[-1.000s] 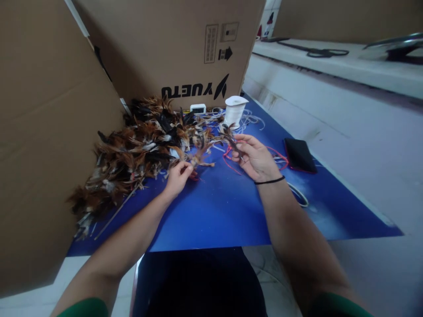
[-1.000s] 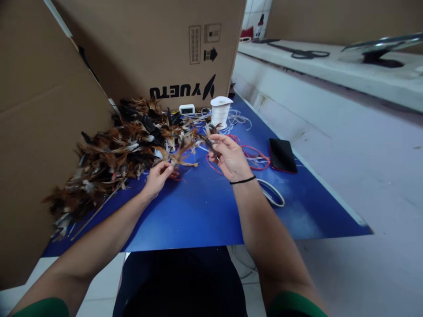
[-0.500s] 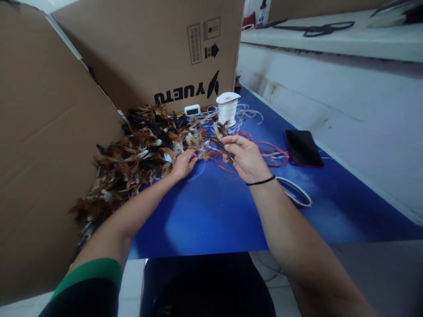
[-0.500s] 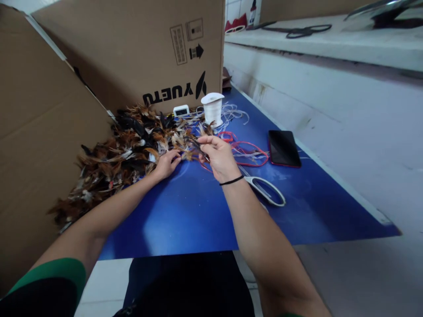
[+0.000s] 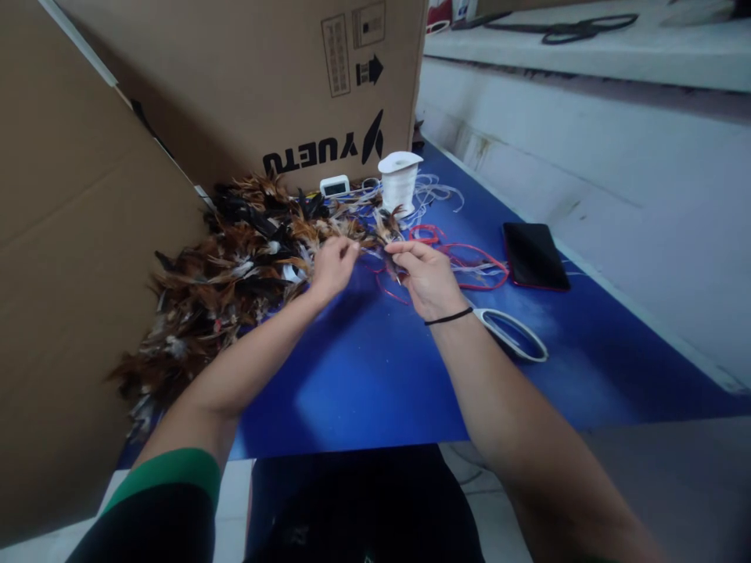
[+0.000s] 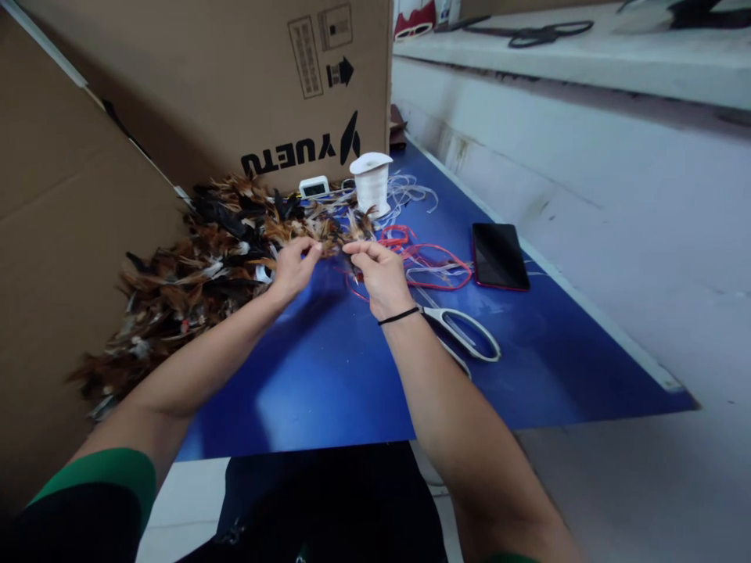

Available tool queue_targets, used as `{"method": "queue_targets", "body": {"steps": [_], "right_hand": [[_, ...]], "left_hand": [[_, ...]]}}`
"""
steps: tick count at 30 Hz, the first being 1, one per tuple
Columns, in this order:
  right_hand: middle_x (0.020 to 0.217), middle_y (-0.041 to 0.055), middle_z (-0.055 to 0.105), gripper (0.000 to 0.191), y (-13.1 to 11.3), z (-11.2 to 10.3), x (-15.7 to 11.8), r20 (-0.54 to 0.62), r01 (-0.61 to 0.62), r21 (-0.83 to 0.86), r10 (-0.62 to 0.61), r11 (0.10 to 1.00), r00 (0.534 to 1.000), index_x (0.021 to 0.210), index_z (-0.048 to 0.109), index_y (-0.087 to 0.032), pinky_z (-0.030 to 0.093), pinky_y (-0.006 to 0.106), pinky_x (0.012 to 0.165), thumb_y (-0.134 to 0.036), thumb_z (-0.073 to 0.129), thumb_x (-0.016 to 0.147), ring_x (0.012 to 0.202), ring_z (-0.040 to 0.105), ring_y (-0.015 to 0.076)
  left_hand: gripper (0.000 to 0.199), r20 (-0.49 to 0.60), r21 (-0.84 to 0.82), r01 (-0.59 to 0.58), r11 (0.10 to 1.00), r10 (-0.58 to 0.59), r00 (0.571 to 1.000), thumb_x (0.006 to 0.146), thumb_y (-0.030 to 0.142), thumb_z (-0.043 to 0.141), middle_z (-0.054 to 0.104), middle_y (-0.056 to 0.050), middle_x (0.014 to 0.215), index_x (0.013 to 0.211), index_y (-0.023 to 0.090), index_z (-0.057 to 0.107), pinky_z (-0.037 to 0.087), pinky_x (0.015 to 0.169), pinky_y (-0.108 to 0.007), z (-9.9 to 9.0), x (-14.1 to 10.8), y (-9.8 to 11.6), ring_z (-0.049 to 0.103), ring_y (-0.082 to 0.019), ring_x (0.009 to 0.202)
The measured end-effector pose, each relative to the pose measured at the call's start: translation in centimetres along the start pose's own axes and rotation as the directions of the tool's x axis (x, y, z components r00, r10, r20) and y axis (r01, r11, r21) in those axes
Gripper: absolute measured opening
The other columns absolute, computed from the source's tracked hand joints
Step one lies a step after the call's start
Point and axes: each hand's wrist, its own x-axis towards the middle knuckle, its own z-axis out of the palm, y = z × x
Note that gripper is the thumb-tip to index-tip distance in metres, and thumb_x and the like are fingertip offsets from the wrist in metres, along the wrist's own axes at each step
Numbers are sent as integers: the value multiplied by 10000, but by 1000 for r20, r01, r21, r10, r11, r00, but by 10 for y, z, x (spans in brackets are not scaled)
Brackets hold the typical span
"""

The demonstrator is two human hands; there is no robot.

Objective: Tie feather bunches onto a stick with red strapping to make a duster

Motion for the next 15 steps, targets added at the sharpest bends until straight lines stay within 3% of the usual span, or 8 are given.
{"method": "queue_targets", "body": {"steps": [1,3,5,7,9,11,15], "right_hand": [[659,-32,580,160,2,2,-1,-4,-12,3,12,1000,1000,766,663,-181,375,227,544,-187,585,627,584,470,85],[698,-22,612,173,6,7,-4,-6,-27,9,27,1000,1000,766,674,-180,376,224,552,-198,594,614,597,472,85],[738,-11,639,185,10,14,-9,1,-25,3,25,1000,1000,767,680,-180,392,225,569,-203,597,604,617,486,88],[754,-2,647,196,15,22,-16,17,-23,-31,24,999,1000,774,685,-182,407,227,569,-218,593,605,626,500,95],[739,-3,634,219,19,29,-24,49,-50,-91,54,995,997,801,691,-188,404,228,524,-252,587,618,598,496,100],[694,-16,601,243,23,35,-32,78,-91,-139,103,986,992,827,694,-194,378,225,464,-282,590,626,537,464,94],[629,-38,552,226,30,41,-40,136,-94,-139,113,986,984,818,688,-194,369,223,444,-296,622,627,488,433,80]], "left_hand": [[273,104,-123,80,989,-68,992,882,339,529,623,-37,694,699,164,632,457,734,-302,0,-13,8,588,-165,718],[359,298,-316,305,898,-211,931,888,443,514,652,-42,687,717,147,623,441,594,-254,0,-38,20,594,-130,608],[349,442,-424,514,746,-325,836,835,485,597,697,-66,782,807,139,622,407,518,-214,-1,-60,29,630,-118,598],[350,524,-500,636,588,-379,762,779,465,684,712,-78,853,877,137,612,413,503,-189,-4,-75,34,658,-112,616],[341,565,-553,694,461,-405,719,741,420,740,711,-69,838,858,135,595,412,485,-171,-9,-84,36,659,-101,598],[310,573,-593,711,378,-423,702,730,370,761,703,-53,783,798,130,577,408,472,-163,-13,-91,36,644,-86,567],[247,520,-651,681,336,-456,722,746,301,747,688,-33,707,741,123,575,414,483,-172,-21,-100,32,587,-59,513]]}}
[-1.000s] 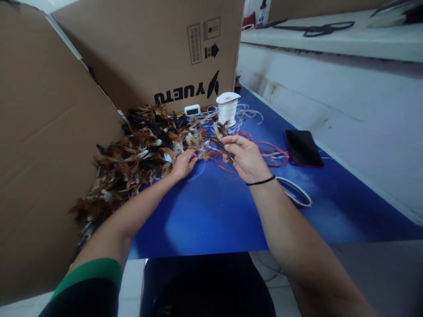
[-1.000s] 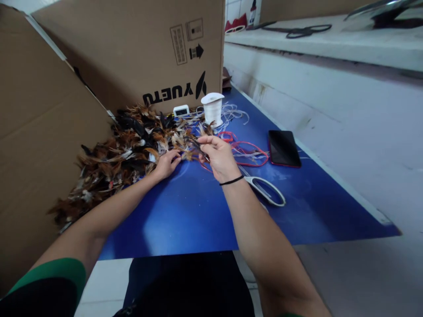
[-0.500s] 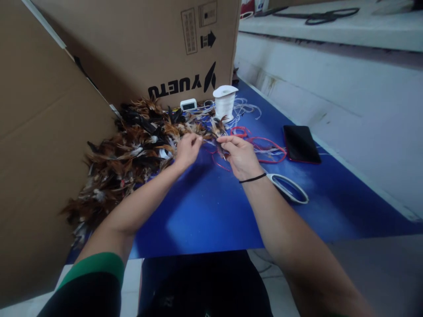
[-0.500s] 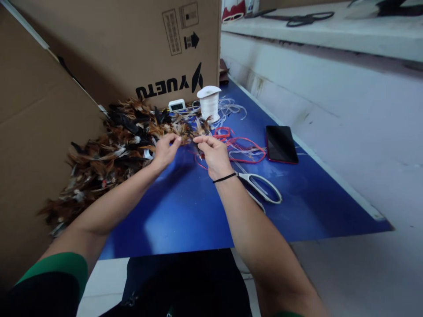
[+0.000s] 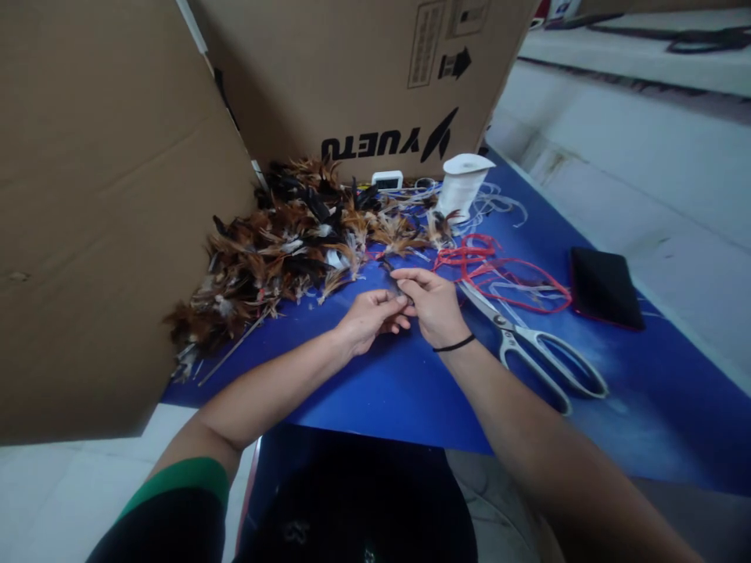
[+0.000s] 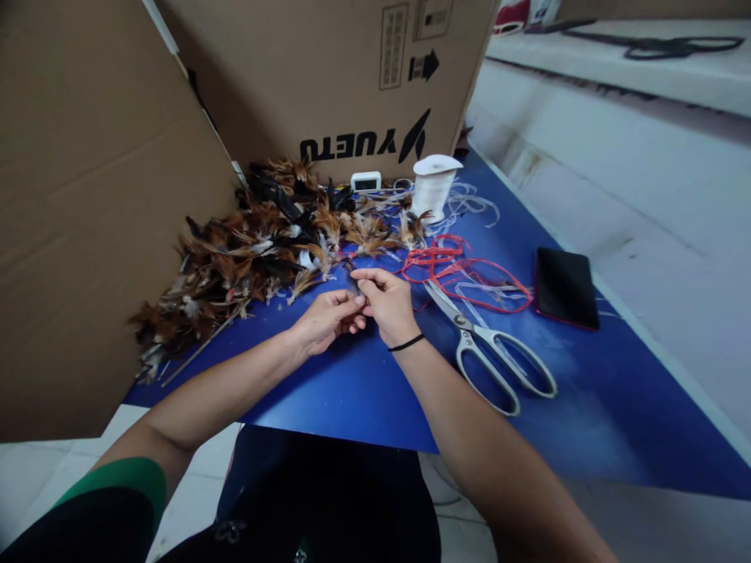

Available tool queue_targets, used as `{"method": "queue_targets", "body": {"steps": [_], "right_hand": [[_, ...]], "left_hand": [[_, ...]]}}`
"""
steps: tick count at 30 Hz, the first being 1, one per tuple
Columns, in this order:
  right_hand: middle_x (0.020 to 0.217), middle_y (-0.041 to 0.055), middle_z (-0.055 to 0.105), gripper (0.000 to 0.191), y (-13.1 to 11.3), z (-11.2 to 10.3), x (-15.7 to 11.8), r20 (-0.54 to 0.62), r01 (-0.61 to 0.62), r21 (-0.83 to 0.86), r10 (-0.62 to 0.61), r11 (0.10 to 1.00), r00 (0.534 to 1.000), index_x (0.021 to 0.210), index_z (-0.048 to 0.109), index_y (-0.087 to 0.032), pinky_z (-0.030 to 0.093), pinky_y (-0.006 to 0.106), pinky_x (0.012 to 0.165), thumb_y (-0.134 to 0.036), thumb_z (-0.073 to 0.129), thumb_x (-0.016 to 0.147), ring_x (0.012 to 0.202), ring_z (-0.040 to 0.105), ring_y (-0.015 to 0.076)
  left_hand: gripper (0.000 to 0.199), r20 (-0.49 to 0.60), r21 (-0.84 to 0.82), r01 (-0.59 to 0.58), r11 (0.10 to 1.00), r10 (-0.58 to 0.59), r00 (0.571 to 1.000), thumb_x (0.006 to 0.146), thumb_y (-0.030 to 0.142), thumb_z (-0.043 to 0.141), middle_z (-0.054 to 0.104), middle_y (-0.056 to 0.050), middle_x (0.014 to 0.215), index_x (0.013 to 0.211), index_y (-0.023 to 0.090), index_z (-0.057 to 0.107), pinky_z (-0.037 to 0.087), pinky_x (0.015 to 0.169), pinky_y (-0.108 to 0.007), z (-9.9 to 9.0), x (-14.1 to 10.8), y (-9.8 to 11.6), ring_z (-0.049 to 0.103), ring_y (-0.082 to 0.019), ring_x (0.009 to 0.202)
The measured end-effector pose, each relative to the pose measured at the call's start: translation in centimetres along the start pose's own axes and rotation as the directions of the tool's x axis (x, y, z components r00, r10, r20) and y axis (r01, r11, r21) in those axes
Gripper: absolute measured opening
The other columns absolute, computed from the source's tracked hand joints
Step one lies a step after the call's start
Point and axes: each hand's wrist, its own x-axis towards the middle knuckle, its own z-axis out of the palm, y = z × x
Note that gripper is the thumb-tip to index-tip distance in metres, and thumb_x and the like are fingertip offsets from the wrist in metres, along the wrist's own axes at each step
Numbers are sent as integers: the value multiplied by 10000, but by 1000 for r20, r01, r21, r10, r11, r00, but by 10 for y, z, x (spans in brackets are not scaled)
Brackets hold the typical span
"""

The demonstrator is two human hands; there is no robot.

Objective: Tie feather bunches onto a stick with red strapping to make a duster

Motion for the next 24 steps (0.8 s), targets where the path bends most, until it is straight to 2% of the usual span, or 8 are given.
{"method": "queue_targets", "body": {"steps": [4,7,10,14,17,20,22,24], "right_hand": [[712,-18,616,170,6,-1,4,10,105,10,-105,994,994,777,674,-195,447,244,572,-269,660,625,593,514,91],[765,-10,640,194,10,-4,8,8,80,45,-81,996,997,802,660,-201,465,258,616,-294,683,634,651,560,108],[706,-12,626,179,15,-5,9,23,107,-13,-107,994,994,764,639,-202,459,271,596,-327,690,647,627,567,127],[737,18,657,168,21,3,9,152,196,-217,-165,956,975,769,650,-218,488,335,666,-349,692,673,681,601,180],[856,44,689,136,22,19,9,313,318,-393,-200,863,929,815,679,-234,503,363,738,-340,641,740,784,628,209],[976,39,695,171,24,40,9,518,520,-455,-260,723,815,913,694,-242,498,364,862,-276,560,811,921,637,202],[1101,47,679,232,29,56,11,603,646,-426,-334,633,724,1019,683,-236,459,380,976,-261,532,845,1062,611,203],[1184,64,651,276,36,73,16,646,736,-424,-393,528,655,1102,665,-227,421,401,1039,-262,508,877,1156,567,210]], "left_hand": [[237,-57,32,-91,995,93,994,753,332,722,651,-3,651,776,128,604,403,467,-183,-8,-9,-6,532,-51,470],[257,-50,131,-249,960,258,965,790,397,668,617,16,624,807,147,606,401,453,-197,-13,-17,-10,519,-61,451],[267,19,323,-427,845,445,895,865,429,565,601,20,613,805,174,614,419,498,-210,-16,-26,-12,508,-62,447],[242,127,552,-559,618,601,789,895,357,524,596,2,582,744,209,641,493,694,-263,-20,-35,-12,577,-113,557],[189,234,599,-643,478,663,711,882,296,524,662,-45,674,815,221,684,508,835,-323,-22,-40,-14,660,-184,757],[216,339,614,-697,371,673,657,893,291,501,711,-77,809,858,218,702,522,861,-337,-24,-40,-18,682,-200,858],[242,389,612,-754,239,739,550,912,290,475,721,-74,846,876,204,698,540,827,-311,-25,-38,-21,689,-178,847],[257,412,583,-811,44,844,342,930,263,446,721,-66,835,911,168,684,554,767,-270,-27,-34,-24,688,-146,796]]}}
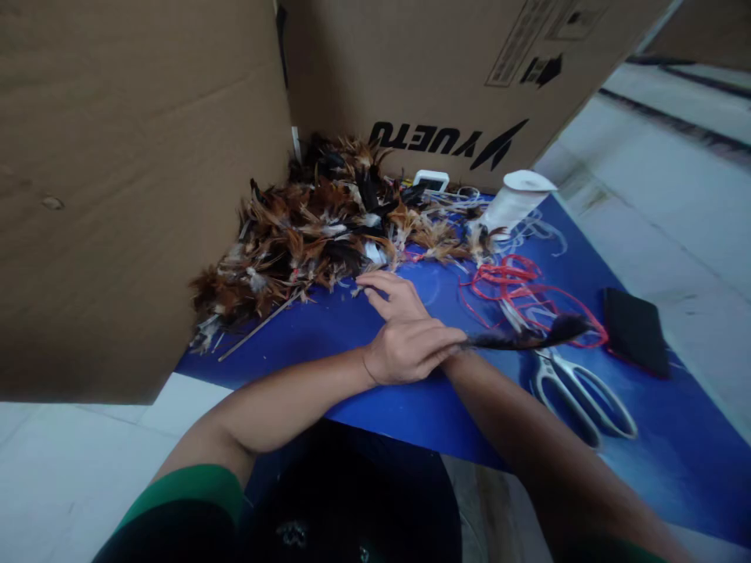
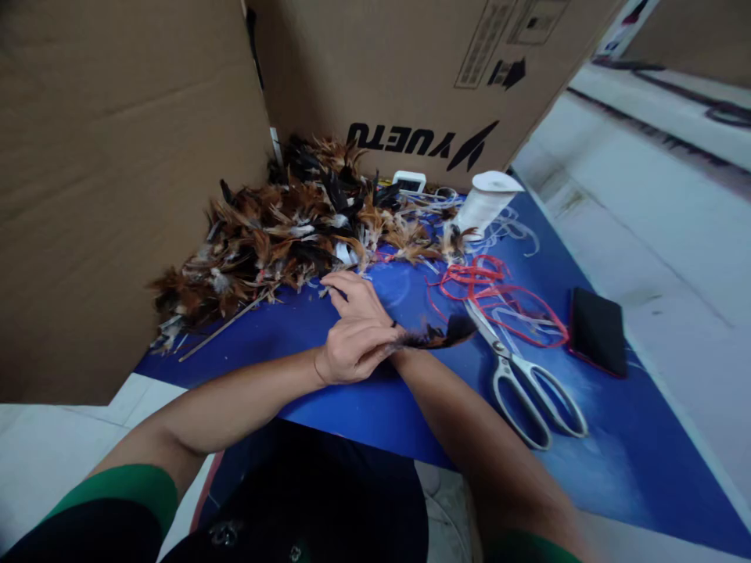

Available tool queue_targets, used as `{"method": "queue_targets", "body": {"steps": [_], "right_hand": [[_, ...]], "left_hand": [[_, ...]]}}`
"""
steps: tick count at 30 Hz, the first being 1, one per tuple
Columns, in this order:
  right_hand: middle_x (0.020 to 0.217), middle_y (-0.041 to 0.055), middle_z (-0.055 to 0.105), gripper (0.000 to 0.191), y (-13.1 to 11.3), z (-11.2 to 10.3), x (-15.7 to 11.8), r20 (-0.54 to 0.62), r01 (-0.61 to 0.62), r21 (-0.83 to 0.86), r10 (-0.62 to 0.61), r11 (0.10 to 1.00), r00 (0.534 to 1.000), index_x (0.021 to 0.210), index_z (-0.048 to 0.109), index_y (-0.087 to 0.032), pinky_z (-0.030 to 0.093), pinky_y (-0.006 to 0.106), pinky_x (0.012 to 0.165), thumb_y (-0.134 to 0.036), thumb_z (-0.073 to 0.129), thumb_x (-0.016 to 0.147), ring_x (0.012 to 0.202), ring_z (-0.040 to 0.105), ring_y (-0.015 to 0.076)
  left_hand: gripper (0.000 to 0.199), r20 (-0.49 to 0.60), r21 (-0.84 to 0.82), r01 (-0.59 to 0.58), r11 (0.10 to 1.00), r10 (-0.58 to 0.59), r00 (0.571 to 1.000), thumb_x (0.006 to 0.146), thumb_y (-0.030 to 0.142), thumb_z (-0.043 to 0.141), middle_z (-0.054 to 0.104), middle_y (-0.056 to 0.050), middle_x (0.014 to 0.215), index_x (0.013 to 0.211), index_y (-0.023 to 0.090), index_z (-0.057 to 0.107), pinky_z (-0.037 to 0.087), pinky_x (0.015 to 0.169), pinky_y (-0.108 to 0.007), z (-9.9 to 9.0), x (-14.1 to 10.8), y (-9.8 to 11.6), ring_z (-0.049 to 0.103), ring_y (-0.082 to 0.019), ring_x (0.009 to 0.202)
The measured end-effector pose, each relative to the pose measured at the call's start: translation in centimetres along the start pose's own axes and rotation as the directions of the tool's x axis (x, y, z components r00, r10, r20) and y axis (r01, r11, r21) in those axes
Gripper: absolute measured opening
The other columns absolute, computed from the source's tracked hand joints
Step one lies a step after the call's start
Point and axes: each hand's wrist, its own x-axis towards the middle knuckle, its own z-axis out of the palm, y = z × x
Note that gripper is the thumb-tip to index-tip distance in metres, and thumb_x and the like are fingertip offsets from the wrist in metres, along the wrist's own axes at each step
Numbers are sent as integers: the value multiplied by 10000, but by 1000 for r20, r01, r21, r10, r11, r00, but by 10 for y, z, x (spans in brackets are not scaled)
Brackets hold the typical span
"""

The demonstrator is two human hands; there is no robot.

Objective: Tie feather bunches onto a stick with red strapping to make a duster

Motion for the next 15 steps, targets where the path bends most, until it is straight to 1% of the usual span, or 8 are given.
{"method": "queue_targets", "body": {"steps": [1,2,3,5,8,11,13,15], "right_hand": [[1178,72,653,285,1,7,7,8,25,-62,-25,998,1000,1113,665,-224,423,411,1038,-254,492,888,1154,566,216],[1155,83,659,292,2,13,13,14,30,-134,-29,991,999,1118,666,-219,428,424,1029,-240,481,893,1134,570,226],[1136,98,662,299,4,19,20,19,20,-208,-17,978,1000,1128,665,-209,433,440,1012,-239,483,893,1115,571,244],[1123,135,654,318,7,26,32,-1,-43,-348,45,936,999,1153,655,-174,434,470,979,-278,513,887,1094,560,281],[1116,169,633,376,10,32,45,-36,-146,-502,148,852,988,1128,660,-139,431,477,914,-390,570,863,1062,541,318],[1085,147,639,316,13,33,50,-42,-178,-560,187,809,981,1057,693,-170,423,434,860,-390,572,866,1029,535,307],[1036,123,653,251,16,34,52,-48,-181,-548,186,817,981,1002,714,-194,413,407,852,-340,544,888,1010,541,286],[990,110,666,233,21,35,53,-69,-185,-505,174,843,982,944,723,-198,411,387,853,-295,515,902,985,557,265]], "left_hand": [[257,-69,40,-89,995,91,993,935,244,436,718,-61,826,933,148,674,555,739,-251,2,-1,-3,685,-132,773],[252,-117,85,-152,985,162,980,937,226,432,716,-59,821,955,132,665,554,720,-236,3,-1,-5,682,-121,761],[247,-137,127,-187,974,204,969,938,212,431,713,-58,820,976,121,657,552,712,-226,4,-2,-8,680,-115,758],[246,-112,185,-215,959,238,965,941,205,429,710,-57,824,1008,113,647,550,715,-220,6,-3,-12,680,-109,767],[245,-69,204,-261,943,280,958,941,206,432,710,-53,814,1024,109,642,551,719,-217,7,-4,-14,682,-107,760],[225,-101,204,-293,934,318,943,933,199,449,712,-43,806,1014,105,637,552,711,-203,6,-3,-13,680,-98,738],[222,-122,219,-288,932,319,940,935,202,446,711,-33,797,1002,112,637,552,699,-191,6,-1,-11,676,-89,722],[214,-146,232,-281,931,319,936,936,201,446,709,-24,783,985,119,637,549,682,-184,5,0,-10,672,-83,702]]}}
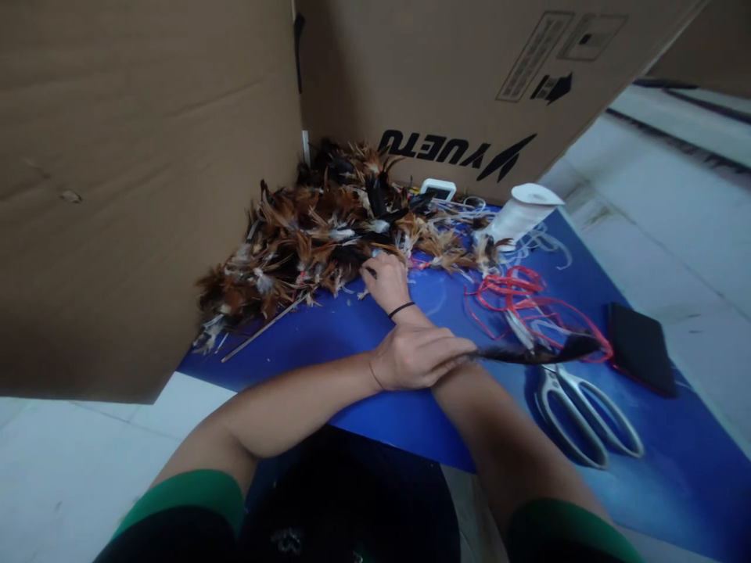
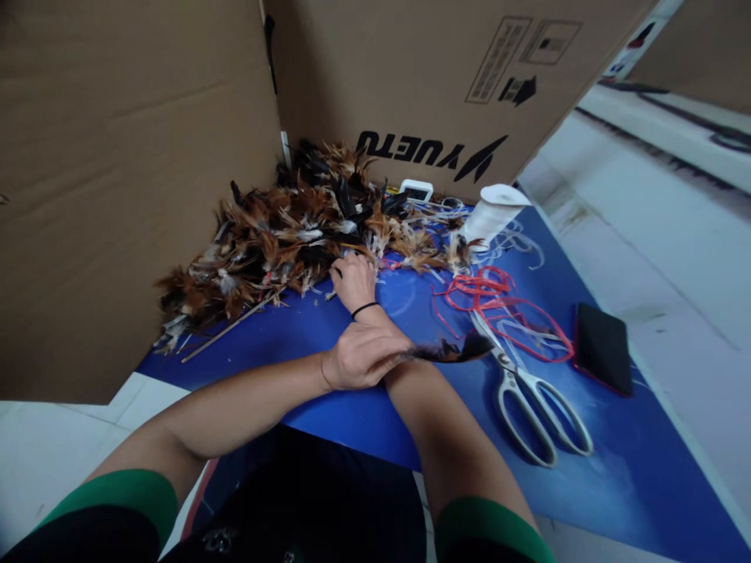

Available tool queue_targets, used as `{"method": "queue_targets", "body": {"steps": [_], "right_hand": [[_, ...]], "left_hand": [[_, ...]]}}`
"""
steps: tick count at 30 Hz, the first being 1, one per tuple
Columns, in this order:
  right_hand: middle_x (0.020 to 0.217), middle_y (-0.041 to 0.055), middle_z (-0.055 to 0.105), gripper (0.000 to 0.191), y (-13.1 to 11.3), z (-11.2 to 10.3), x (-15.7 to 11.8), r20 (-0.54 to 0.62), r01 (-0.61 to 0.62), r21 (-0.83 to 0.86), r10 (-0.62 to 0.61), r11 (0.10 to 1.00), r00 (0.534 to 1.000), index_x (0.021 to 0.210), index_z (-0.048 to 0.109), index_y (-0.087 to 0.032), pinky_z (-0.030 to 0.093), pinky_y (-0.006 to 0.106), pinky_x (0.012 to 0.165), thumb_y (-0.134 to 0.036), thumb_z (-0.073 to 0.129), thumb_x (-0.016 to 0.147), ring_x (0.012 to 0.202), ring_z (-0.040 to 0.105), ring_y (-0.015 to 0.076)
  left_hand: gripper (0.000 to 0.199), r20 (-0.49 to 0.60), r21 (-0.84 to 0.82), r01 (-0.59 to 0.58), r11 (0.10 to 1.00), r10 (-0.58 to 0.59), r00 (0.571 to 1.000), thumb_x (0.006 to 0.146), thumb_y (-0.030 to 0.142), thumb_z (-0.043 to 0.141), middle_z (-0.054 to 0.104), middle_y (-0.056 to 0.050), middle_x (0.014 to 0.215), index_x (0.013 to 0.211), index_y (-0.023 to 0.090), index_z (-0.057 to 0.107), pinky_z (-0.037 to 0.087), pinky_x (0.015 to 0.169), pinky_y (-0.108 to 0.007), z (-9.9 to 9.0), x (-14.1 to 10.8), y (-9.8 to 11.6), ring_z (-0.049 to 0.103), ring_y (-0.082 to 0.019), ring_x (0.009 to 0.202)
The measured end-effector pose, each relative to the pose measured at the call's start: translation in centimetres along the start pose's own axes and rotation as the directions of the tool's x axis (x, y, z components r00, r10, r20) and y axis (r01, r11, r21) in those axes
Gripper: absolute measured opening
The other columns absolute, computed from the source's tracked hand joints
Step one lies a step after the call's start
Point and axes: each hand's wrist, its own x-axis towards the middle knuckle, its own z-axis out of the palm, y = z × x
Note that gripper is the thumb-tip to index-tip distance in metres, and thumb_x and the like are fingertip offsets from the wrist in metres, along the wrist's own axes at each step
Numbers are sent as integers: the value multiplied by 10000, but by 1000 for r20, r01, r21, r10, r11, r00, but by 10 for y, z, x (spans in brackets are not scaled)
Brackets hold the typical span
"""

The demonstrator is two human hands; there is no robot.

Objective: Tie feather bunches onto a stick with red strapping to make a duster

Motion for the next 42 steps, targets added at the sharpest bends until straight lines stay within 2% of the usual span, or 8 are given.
{"method": "queue_targets", "body": {"steps": [9,12,16,23,28,33,38,42], "right_hand": [[834,60,680,213,6,-9,-1,-280,80,280,2,957,960,818,695,-190,440,340,807,-246,502,887,819,594,203],[958,67,698,213,-6,-13,-5,-191,318,272,-272,909,943,935,704,-182,412,343,865,-188,496,888,929,572,203],[1114,73,674,273,-21,-10,-8,59,519,171,-534,838,843,1110,671,-193,376,358,827,-189,482,914,977,515,216],[1003,117,652,285,-19,-17,-11,100,387,-144,-376,911,921,1008,692,-153,311,396,793,-185,416,948,965,476,257],[1041,112,624,248,-42,-25,-19,33,432,-77,-431,898,902,1024,665,-166,309,390,812,-295,467,947,981,474,257],[1024,115,616,421,-60,-11,-18,115,404,-44,-397,914,910,1102,612,-145,320,365,757,-493,585,868,931,506,260],[946,111,641,188,-61,3,-9,149,438,-56,-426,897,892,1011,616,-151,313,355,757,-276,495,941,904,537,244],[894,107,647,202,-54,3,-5,120,380,-28,-374,925,920,971,620,-146,330,355,765,-165,422,936,868,546,239]], "left_hand": [[260,120,7,29,1000,-30,992,949,216,422,712,-48,796,1001,113,655,549,714,-206,3,-7,-2,680,-101,747],[266,122,-11,20,1000,-18,992,950,226,421,709,-51,797,1016,111,652,551,713,-216,3,-8,-1,677,-105,738],[231,57,-32,-21,999,22,998,936,205,441,705,-36,779,987,110,646,545,695,-197,1,-4,1,673,-96,712],[288,154,-24,-7,1000,10,988,962,241,384,722,-28,827,1008,142,650,558,729,-196,2,-7,-1,689,-91,767],[301,167,-49,-19,999,27,986,962,256,377,706,-23,811,1058,150,642,546,678,-200,3,-11,0,671,-87,720],[313,187,-103,-89,991,107,977,970,265,362,701,-24,834,1074,145,632,536,658,-194,2,-11,1,664,-80,716],[272,260,-87,-70,994,90,961,953,261,424,695,-27,822,1098,136,617,541,635,-210,5,-15,-1,674,-92,718],[255,325,-83,-45,996,70,943,936,258,472,701,-35,841,1107,132,613,554,643,-224,5,-17,-2,689,-104,740]]}}
